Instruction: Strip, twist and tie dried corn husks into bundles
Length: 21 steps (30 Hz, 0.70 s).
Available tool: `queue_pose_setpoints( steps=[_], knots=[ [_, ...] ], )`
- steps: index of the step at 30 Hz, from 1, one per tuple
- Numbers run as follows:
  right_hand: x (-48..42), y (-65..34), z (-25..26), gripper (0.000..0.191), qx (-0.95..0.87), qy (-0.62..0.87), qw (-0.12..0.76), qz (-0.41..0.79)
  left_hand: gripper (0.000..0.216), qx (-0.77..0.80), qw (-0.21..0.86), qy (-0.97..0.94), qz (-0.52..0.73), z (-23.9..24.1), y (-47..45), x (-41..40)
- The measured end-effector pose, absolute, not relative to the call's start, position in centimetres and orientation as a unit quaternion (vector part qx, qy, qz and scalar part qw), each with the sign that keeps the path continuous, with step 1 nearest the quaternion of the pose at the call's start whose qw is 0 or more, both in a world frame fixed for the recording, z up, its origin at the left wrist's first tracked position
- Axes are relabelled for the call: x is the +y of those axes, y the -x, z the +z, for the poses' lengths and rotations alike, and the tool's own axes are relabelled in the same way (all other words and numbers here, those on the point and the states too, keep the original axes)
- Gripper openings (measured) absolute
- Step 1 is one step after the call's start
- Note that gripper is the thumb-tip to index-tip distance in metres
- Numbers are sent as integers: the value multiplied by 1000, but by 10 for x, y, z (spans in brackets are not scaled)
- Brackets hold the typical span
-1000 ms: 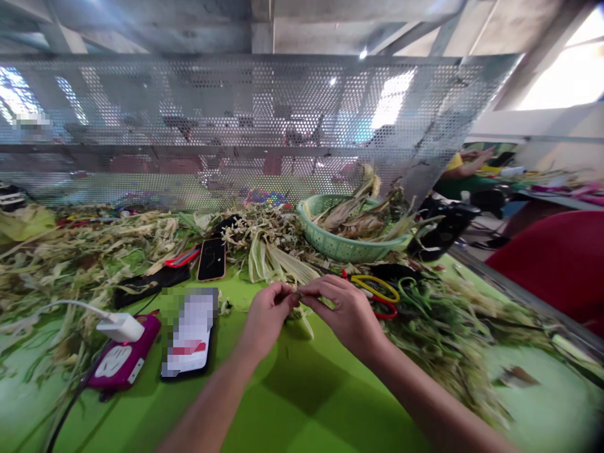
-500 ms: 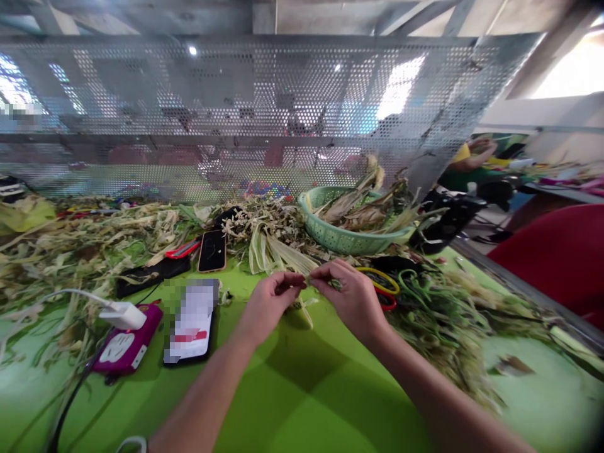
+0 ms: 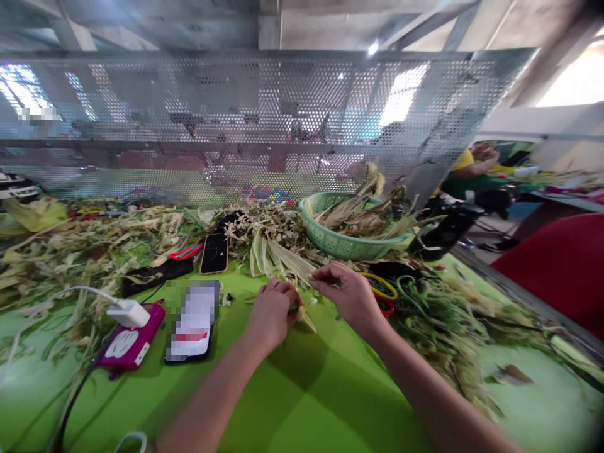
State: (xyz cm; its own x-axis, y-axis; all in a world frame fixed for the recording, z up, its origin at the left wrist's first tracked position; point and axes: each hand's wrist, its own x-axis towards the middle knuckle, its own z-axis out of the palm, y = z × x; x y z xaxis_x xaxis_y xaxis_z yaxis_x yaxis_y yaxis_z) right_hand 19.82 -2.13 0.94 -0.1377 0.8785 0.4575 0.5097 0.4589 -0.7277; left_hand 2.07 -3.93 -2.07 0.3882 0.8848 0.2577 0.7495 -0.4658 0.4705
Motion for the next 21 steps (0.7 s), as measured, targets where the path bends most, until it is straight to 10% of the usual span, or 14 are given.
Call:
queue_pose_setpoints(
  steps=[11, 21],
  knots=[
    [-27, -196, 17, 10, -732, 463, 445, 229, 18, 518, 21, -747, 416, 9, -9, -47],
    [-32, -192, 18, 7, -766, 433, 426, 207, 21, 476, 350, -666, 455, 7, -17, -46]
  ],
)
